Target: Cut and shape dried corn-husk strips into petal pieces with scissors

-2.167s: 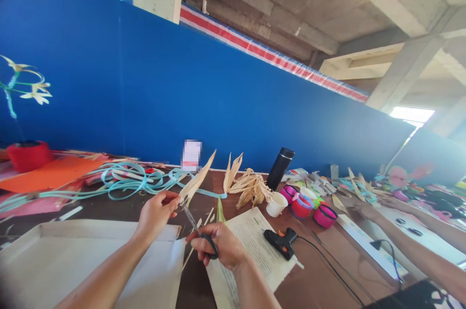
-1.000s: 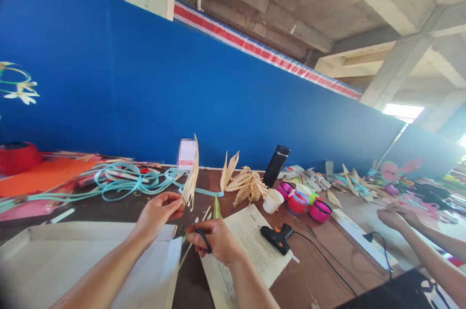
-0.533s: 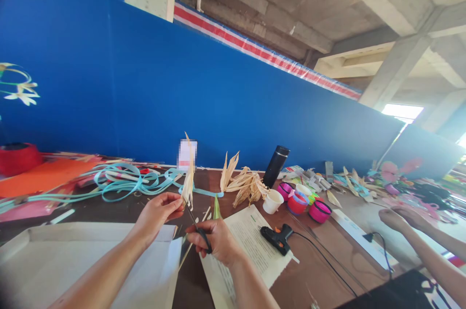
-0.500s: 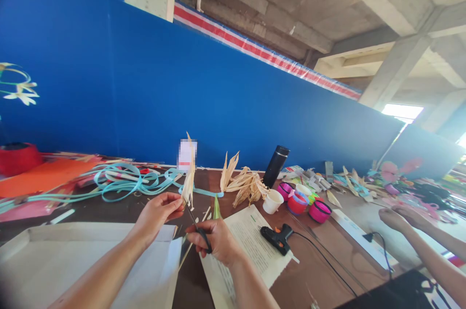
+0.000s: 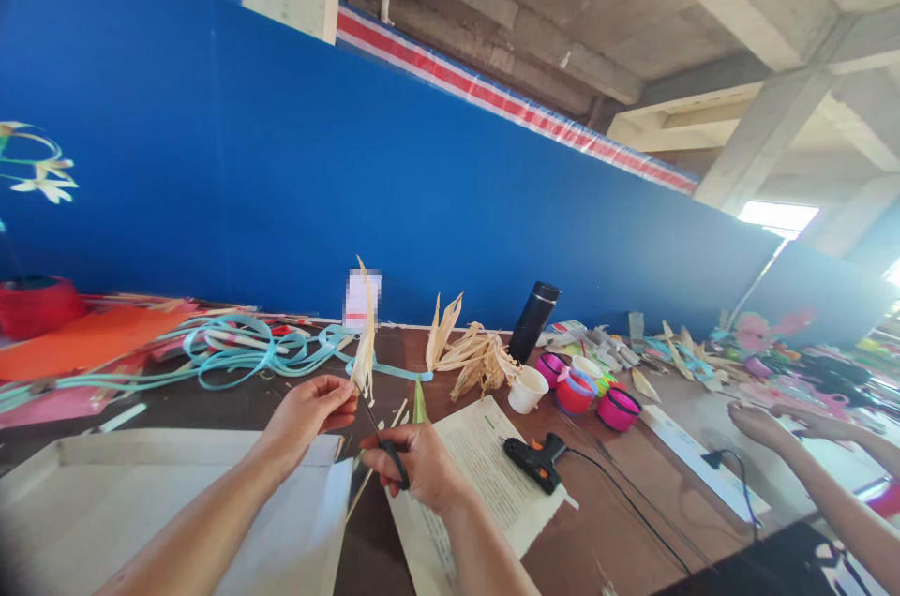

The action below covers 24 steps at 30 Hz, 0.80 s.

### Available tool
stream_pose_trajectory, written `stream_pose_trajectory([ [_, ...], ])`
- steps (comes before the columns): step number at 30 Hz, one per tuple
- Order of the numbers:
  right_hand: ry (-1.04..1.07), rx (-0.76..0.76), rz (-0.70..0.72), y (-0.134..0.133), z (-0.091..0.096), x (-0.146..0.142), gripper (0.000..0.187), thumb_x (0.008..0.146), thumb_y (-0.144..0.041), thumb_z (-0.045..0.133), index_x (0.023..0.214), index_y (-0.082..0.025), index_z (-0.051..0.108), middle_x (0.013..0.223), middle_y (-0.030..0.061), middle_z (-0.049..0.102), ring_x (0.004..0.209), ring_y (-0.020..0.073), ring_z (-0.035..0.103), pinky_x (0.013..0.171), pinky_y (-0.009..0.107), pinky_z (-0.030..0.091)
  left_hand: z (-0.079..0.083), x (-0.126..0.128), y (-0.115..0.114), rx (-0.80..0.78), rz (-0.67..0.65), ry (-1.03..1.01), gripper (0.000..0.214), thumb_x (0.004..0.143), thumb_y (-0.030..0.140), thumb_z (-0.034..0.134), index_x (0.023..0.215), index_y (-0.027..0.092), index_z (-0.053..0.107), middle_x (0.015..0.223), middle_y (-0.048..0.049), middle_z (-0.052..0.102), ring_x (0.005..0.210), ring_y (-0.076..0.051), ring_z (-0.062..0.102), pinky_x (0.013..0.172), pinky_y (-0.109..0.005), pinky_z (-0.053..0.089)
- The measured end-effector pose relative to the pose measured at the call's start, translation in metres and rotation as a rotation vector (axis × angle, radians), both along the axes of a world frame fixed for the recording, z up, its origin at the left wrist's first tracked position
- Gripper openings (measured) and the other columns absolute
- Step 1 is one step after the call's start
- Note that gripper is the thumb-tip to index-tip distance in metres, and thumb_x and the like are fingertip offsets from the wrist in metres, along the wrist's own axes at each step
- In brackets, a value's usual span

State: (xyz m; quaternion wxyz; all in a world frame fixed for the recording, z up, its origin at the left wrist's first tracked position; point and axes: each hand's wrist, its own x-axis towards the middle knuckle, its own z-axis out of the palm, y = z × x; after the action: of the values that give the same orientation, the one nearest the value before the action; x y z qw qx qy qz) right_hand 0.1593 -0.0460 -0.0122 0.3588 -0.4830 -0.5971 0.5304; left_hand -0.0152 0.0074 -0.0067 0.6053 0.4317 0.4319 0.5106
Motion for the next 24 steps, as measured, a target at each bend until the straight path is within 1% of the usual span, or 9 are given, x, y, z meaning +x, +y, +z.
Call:
stream_pose_trajectory([
  [7, 0.002, -0.009, -0.002, 0.0008, -0.0024, -0.0002, 0.040, 0.068, -0.045, 0.067, 0.089, -0.011, 0.067, 0.048, -0.0037, 0.051, 0.037, 0.0046, 0.040, 0.037, 0.017, 0.031, 0.0005, 0.0011, -0.0012, 0.001, -0.010, 0.005, 0.026, 0.063, 0.037, 0.067, 0.070, 0.013, 0.059, 0.067, -0.0024, 0.063, 0.064, -0.013, 0.062, 0.062, -0.026, 0.054],
  [12, 0.003, 0.003, -0.002, 0.0024, -0.0053, 0.0006, 0.038, 0.069, -0.044, 0.067, 0.089, -0.011, 0.067, 0.048, -0.0037, 0.051, 0.037, 0.0046, 0.041, 0.038, 0.017, 0.030, -0.0005, 0.0035, -0.0015, -0.003, -0.003, -0.009, 0.025, 0.064, 0.036, 0.067, 0.070, 0.013, 0.059, 0.066, -0.0022, 0.062, 0.063, -0.012, 0.061, 0.061, -0.026, 0.054],
  [17, 0.000, 0.001, -0.011, 0.0009, -0.0017, -0.0012, 0.037, 0.069, -0.043, 0.067, 0.088, -0.011, 0.067, 0.046, -0.0038, 0.050, 0.037, 0.0047, 0.040, 0.037, 0.017, 0.030, -0.0023, 0.0050, -0.0002, -0.002, 0.003, -0.009, 0.024, 0.064, 0.035, 0.067, 0.070, 0.013, 0.059, 0.068, -0.0031, 0.063, 0.065, -0.013, 0.062, 0.061, -0.025, 0.054],
  [24, -0.013, 0.012, -0.029, 0.0002, 0.0001, -0.0006, 0.037, 0.069, -0.042, 0.066, 0.088, -0.010, 0.068, 0.045, -0.0043, 0.048, 0.036, 0.0039, 0.037, 0.036, 0.017, 0.028, 0.0001, 0.0045, -0.0020, -0.012, 0.006, 0.000, 0.023, 0.064, 0.033, 0.067, 0.070, 0.013, 0.059, 0.067, -0.0030, 0.063, 0.064, -0.013, 0.062, 0.061, -0.025, 0.055],
])
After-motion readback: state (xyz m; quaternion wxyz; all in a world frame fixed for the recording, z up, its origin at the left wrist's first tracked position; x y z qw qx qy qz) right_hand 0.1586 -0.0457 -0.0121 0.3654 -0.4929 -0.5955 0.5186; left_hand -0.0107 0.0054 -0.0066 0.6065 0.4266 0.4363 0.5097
